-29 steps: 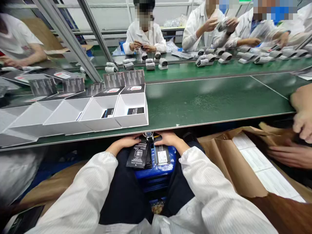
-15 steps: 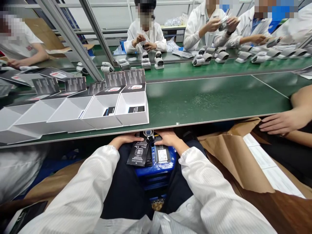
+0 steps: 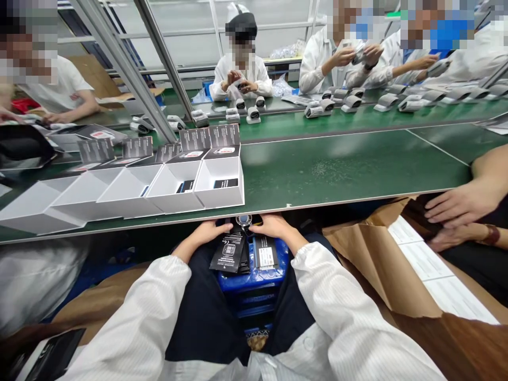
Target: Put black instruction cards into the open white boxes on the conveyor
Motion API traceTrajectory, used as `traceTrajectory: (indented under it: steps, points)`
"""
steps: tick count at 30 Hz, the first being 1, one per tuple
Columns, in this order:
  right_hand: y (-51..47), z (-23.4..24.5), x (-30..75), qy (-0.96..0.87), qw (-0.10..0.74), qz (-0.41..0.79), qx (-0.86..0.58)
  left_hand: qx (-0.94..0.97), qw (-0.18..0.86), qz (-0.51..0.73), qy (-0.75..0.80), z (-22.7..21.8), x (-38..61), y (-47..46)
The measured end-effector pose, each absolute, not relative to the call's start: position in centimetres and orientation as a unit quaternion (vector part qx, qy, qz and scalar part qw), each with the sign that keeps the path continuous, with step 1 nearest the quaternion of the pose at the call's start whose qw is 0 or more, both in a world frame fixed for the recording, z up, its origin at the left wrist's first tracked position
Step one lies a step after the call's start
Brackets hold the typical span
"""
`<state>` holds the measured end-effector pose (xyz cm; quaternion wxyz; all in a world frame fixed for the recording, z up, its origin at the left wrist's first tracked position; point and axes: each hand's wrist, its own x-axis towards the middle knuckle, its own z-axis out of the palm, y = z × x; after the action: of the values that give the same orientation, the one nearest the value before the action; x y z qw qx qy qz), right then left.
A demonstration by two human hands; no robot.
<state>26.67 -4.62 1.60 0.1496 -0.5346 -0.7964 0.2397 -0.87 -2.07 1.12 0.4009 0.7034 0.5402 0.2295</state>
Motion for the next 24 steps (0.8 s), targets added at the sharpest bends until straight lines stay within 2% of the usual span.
traceTrajectory:
  steps: [5,14,24]
  points:
    - [-4.2,1.2,25.1,-0.782,0.187,0.300,-0.513,0.744,0.397,0.181,0.506,1.2,-0.4,-2.6]
    - [-4.9,-0.1,23.7,-0.766,0.238,0.211,-0.559,0.767,0.390,0.131,0.492,0.6,0.5,-1.7]
    - [-5.3,0.3,24.4,-0.771,0.225,0.195,-0.563,0.741,0.377,0.178,0.527,0.8,0.3,-2.3]
